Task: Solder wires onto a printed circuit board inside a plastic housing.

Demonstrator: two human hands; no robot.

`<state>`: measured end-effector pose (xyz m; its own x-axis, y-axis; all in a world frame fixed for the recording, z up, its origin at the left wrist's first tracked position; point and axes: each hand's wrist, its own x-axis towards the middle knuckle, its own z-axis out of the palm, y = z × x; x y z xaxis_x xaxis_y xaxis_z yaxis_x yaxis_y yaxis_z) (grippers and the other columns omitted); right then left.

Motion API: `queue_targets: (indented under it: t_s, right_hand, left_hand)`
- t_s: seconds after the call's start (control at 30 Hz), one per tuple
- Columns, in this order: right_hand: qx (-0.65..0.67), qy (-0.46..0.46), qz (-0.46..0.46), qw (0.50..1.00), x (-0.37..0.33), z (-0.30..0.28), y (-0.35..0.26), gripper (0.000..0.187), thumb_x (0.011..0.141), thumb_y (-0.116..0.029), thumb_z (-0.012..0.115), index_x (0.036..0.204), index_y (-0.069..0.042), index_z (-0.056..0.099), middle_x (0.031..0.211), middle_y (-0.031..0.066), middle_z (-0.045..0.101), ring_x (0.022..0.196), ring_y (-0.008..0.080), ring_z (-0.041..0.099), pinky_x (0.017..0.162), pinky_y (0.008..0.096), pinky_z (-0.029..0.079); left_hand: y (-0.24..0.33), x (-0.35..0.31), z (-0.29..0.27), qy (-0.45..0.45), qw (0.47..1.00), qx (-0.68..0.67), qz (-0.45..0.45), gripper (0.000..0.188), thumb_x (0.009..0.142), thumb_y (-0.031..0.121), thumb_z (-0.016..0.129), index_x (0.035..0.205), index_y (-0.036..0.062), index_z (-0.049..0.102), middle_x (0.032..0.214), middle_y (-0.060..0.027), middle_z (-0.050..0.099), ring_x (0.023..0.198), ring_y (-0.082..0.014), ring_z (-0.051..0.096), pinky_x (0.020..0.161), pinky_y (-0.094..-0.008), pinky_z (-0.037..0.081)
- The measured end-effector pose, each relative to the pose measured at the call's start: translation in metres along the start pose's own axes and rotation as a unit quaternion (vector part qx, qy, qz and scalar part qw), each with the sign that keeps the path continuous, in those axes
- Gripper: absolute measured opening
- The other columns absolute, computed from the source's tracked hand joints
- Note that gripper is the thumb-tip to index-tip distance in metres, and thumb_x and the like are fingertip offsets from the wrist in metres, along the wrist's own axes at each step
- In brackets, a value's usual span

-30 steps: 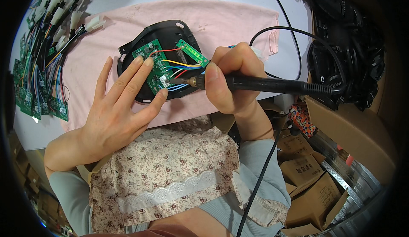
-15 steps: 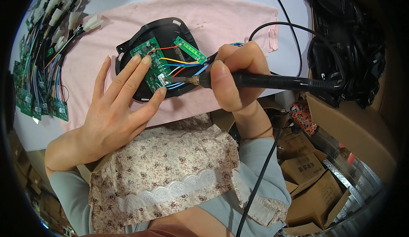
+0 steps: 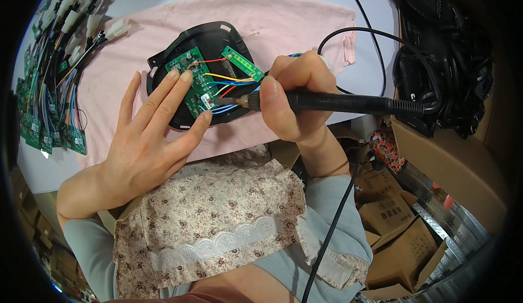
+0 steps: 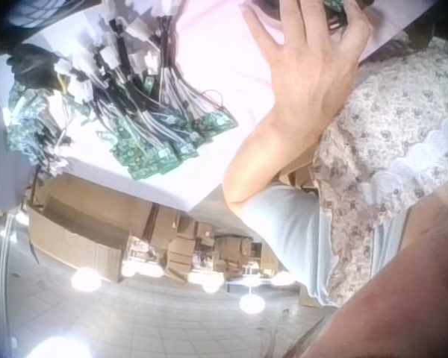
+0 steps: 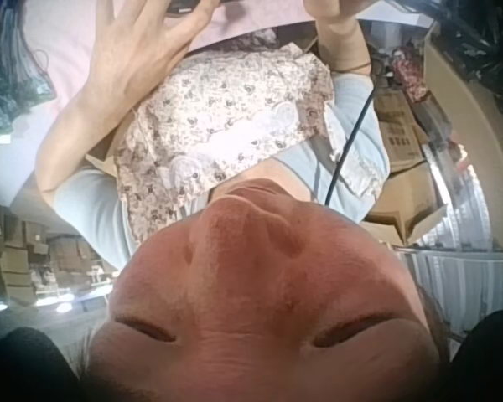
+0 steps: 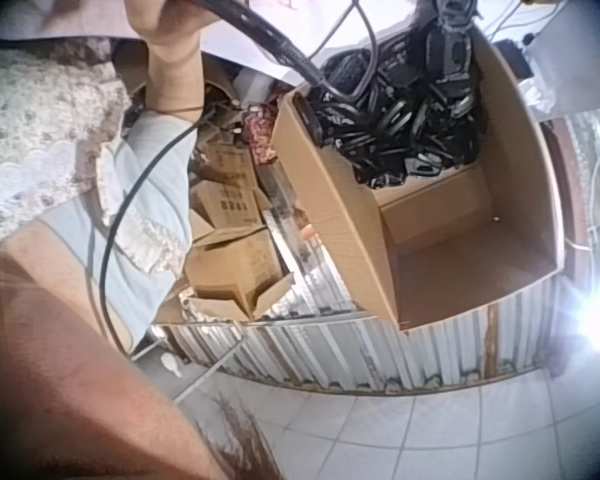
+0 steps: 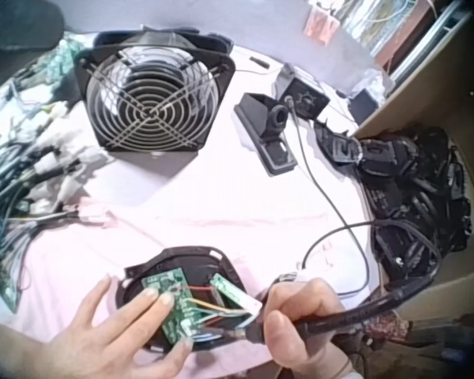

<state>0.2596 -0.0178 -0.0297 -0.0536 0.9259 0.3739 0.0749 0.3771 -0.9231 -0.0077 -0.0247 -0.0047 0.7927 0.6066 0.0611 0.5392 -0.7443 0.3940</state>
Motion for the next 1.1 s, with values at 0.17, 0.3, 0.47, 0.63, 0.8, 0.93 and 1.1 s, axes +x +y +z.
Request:
queue_targets:
  t_s: [0.17, 0.3, 0.47, 0.63, 0.8, 0.93, 1.1]
  right_hand:
    - [0.069, 0.032, 0.033, 0.997, -0.0018, 0.0011, -0.0057, 0.023, 0.091, 0.001, 0.065, 0.085, -0.003, 0.044, 0.064, 0.0054, 0.054, 0.053, 0.0058, 0.038, 0.048, 0.0266, 0.03]
    - [0.031, 0.018, 0.023, 0.999, -0.0014, 0.0029, -0.0001, 0.023, 0.091, 0.001, 0.065, 0.084, -0.003, 0.044, 0.064, 0.0056, 0.054, 0.053, 0.0056, 0.038, 0.048, 0.0263, 0.03]
    - [0.003, 0.005, -0.001, 1.0, -0.0002, 0.0024, 0.0002, 0.024, 0.091, 0.0, 0.066, 0.083, -0.003, 0.044, 0.064, 0.0052, 0.054, 0.053, 0.0052, 0.037, 0.048, 0.0258, 0.03]
    - [-0.006, -0.01, 0.001, 1.0, 0.001, 0.001, -0.0017, 0.024, 0.091, 0.0, 0.066, 0.082, -0.003, 0.043, 0.064, 0.0042, 0.053, 0.054, 0.0047, 0.036, 0.048, 0.026, 0.028]
    - [0.015, -0.011, 0.005, 1.0, 0.002, 0.0023, -0.001, 0.025, 0.092, -0.001, 0.066, 0.082, -0.004, 0.043, 0.064, 0.0032, 0.052, 0.054, 0.0043, 0.034, 0.047, 0.0263, 0.027]
    - [0.008, -0.015, 0.0, 1.0, 0.0016, -0.0001, 0.0018, 0.026, 0.093, -0.001, 0.066, 0.082, -0.004, 0.043, 0.064, 0.0027, 0.052, 0.054, 0.0043, 0.034, 0.047, 0.0265, 0.027]
    - [0.062, 0.023, 0.025, 0.997, 0.001, 0.0011, -0.0038, 0.022, 0.094, -0.001, 0.064, 0.087, -0.004, 0.044, 0.064, 0.0034, 0.052, 0.055, 0.005, 0.038, 0.049, 0.0259, 0.03]
  left_hand:
    - [-0.0005, -0.0004, -0.0005, -0.002, 1.0, -0.002, 0.001, 0.044, 0.082, 0.02, 0.076, 0.125, 0.0149, 0.065, 0.151, -0.0296, 0.05, 0.14, -0.0403, 0.052, 0.117, -0.068, 0.028]
    - [-0.0003, -0.0002, -0.0004, 0.003, 1.0, 0.0, 0.0, 0.044, 0.082, 0.02, 0.076, 0.125, 0.015, 0.065, 0.151, -0.0293, 0.05, 0.14, -0.0401, 0.052, 0.117, -0.0677, 0.029]
    - [-0.0002, -0.0002, -0.0006, 0.002, 1.0, 0.001, 0.001, 0.045, 0.082, 0.02, 0.076, 0.125, 0.0151, 0.065, 0.151, -0.0291, 0.05, 0.14, -0.04, 0.052, 0.117, -0.0678, 0.029]
    - [0.0003, -0.0004, -0.0001, 0.003, 1.0, -0.002, -0.004, 0.044, 0.082, 0.02, 0.076, 0.125, 0.0149, 0.066, 0.152, -0.0288, 0.049, 0.141, -0.0399, 0.051, 0.117, -0.0684, 0.028]
    - [0.0007, -0.0005, 0.0005, 0.006, 1.0, -0.003, -0.005, 0.042, 0.082, 0.019, 0.076, 0.122, 0.0147, 0.067, 0.152, -0.0287, 0.049, 0.141, -0.04, 0.05, 0.117, -0.0682, 0.028]
    - [0.0009, -0.0001, 0.0005, 0.004, 1.0, -0.006, -0.007, 0.042, 0.082, 0.019, 0.076, 0.122, 0.0153, 0.068, 0.152, -0.0286, 0.049, 0.141, -0.0402, 0.051, 0.117, -0.0667, 0.029]
    - [0.0024, -0.0001, -0.0008, -0.002, 0.999, -0.037, -0.019, 0.043, 0.083, 0.018, 0.075, 0.125, 0.0166, 0.067, 0.154, -0.0277, 0.046, 0.142, -0.0398, 0.049, 0.118, -0.0641, 0.028]
